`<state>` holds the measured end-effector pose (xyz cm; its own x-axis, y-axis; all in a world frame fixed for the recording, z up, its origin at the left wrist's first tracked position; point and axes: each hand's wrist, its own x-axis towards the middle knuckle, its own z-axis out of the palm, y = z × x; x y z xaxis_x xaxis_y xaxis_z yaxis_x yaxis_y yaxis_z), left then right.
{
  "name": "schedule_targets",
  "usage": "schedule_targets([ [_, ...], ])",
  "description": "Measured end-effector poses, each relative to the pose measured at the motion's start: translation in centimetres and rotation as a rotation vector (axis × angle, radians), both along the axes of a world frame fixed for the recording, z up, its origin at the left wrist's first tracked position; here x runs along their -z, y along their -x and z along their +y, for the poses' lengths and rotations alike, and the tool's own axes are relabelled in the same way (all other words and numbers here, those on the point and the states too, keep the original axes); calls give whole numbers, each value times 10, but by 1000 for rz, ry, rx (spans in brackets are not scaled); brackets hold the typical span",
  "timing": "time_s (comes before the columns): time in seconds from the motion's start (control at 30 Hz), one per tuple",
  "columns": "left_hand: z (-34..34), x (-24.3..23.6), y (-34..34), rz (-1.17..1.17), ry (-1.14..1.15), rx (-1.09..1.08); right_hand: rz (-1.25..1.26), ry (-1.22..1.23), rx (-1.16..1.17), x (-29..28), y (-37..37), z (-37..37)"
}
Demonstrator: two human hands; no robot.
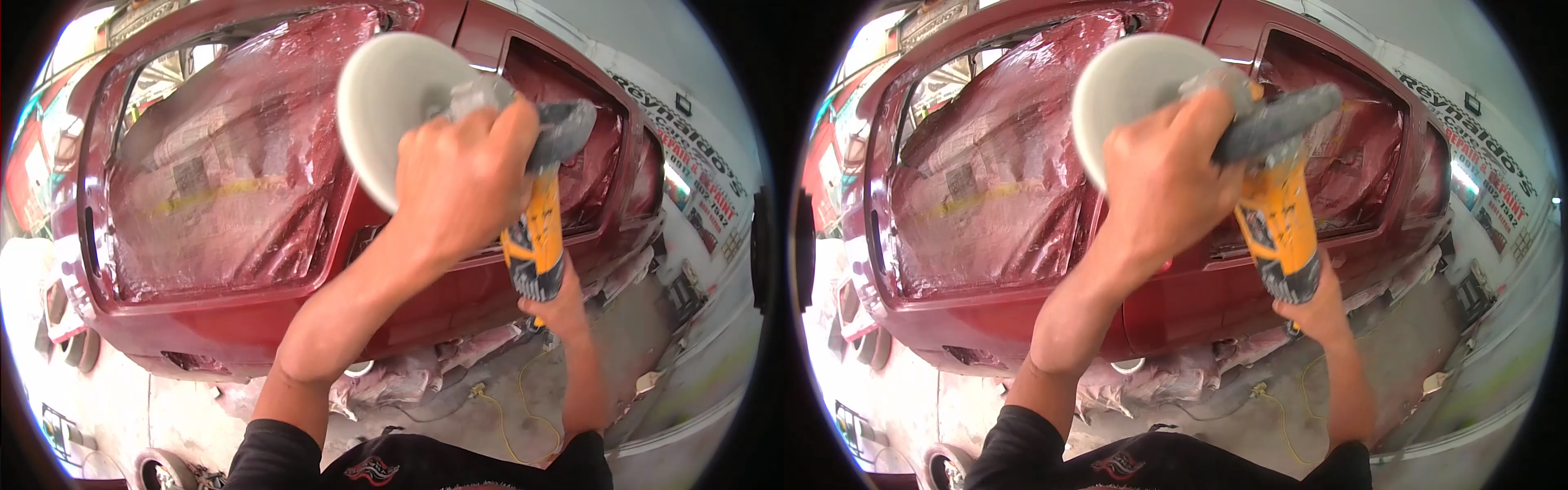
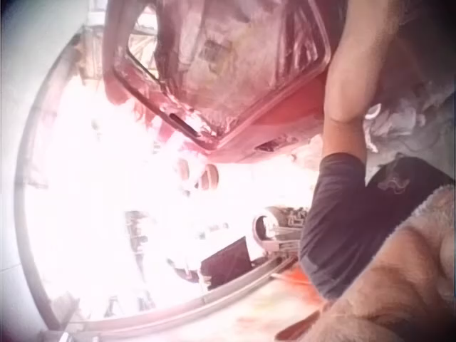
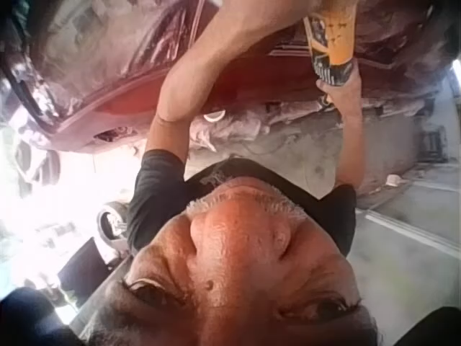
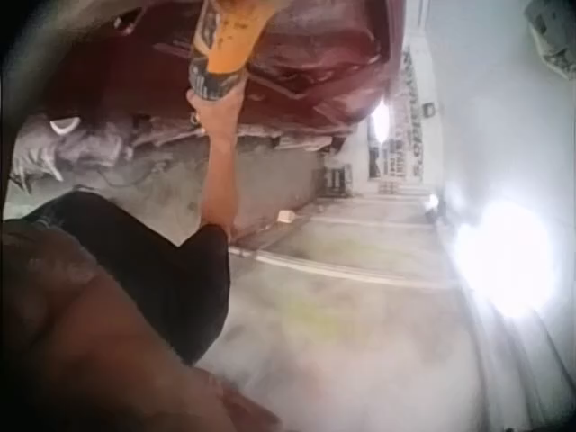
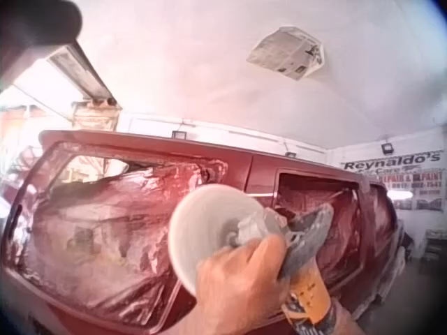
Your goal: Polishing a red car door with an electric buffer.
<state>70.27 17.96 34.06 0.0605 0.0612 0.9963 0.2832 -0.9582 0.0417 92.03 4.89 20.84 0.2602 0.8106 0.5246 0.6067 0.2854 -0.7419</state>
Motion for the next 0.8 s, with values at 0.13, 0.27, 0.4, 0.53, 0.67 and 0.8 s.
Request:
schedule_targets([
  [0.13, -13, 18, 9, 108, -53, -64, 93, 91, -39, 21, 6, 1],
  [0.27, 0, -32, -5, 22, -109, -95, 26, 9, -78, -12, -4, 14],
  [0.4, 15, -97, -8, 105, -23, -176, 103, 13, -40, -59, -13, 37],
  [0.53, 1, -115, 6, 113, -11, -133, 301, 23, -227, -86, -11, 51],
  [0.67, -3, -111, 18, 125, -78, -91, 299, 30, -228, -80, 7, 60],
  [0.8, 16, -132, 12, 168, -54, -226, 389, -63, -179, -78, 23, 83],
])
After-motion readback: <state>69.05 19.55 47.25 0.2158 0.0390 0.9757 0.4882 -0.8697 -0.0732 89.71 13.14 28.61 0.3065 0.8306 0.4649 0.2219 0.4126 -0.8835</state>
